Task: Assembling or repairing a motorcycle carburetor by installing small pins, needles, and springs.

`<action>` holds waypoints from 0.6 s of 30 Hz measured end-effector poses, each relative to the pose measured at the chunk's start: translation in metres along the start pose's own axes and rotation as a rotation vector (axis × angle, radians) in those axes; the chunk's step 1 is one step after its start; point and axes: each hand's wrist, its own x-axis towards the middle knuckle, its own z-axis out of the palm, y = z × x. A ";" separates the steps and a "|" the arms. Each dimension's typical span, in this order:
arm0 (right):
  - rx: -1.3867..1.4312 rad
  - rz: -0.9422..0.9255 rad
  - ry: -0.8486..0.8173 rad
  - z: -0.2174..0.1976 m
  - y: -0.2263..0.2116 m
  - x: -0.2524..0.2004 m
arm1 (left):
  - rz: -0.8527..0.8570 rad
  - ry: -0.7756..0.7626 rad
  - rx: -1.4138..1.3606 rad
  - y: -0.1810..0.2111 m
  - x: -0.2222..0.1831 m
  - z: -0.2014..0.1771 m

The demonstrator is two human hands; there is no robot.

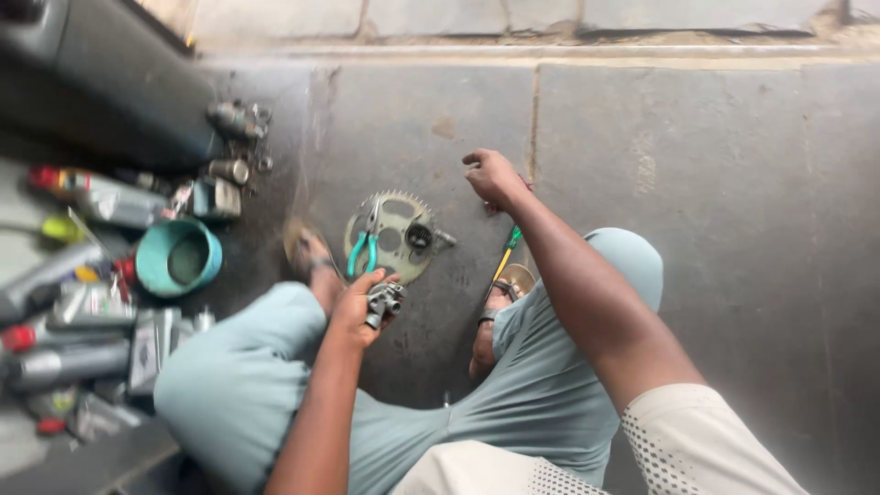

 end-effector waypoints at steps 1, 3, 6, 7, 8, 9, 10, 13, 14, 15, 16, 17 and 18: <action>0.018 0.009 0.031 -0.016 -0.009 -0.006 | 0.005 -0.018 0.032 0.022 -0.020 0.015; 0.071 0.006 0.138 -0.042 -0.029 -0.017 | 0.179 -0.188 -0.030 0.063 -0.060 0.040; 0.025 0.038 0.086 -0.093 -0.051 -0.049 | 0.256 -0.268 -0.108 0.114 -0.099 0.039; 0.025 0.049 0.081 -0.115 -0.046 -0.061 | 0.243 -0.265 -0.107 0.130 -0.107 0.031; -0.032 0.015 0.125 -0.138 -0.040 -0.074 | 0.259 -0.261 -0.133 0.143 -0.115 0.022; -0.088 -0.020 0.168 -0.159 -0.033 -0.082 | 0.275 -0.255 -0.159 0.156 -0.120 0.013; -0.102 -0.003 0.138 -0.181 -0.004 -0.074 | 0.248 -0.236 -0.177 0.163 -0.110 0.005; -0.368 -0.140 0.321 -0.233 0.057 -0.042 | 0.195 -0.200 -0.237 0.180 -0.072 -0.015; -0.330 0.045 0.398 -0.240 0.063 -0.034 | 0.185 -0.204 -0.195 0.190 -0.049 -0.015; -0.296 0.233 0.473 -0.249 0.071 -0.023 | 0.174 -0.209 -0.154 0.200 -0.025 -0.012; -0.307 0.263 0.460 -0.247 0.091 -0.006 | 0.140 -0.206 -0.151 0.209 0.000 -0.011; -0.290 0.275 0.459 -0.244 0.110 0.012 | 0.107 -0.148 -0.028 0.219 0.027 -0.009; -0.275 0.282 0.453 -0.243 0.129 0.034 | 0.075 -0.089 0.091 0.229 0.053 -0.006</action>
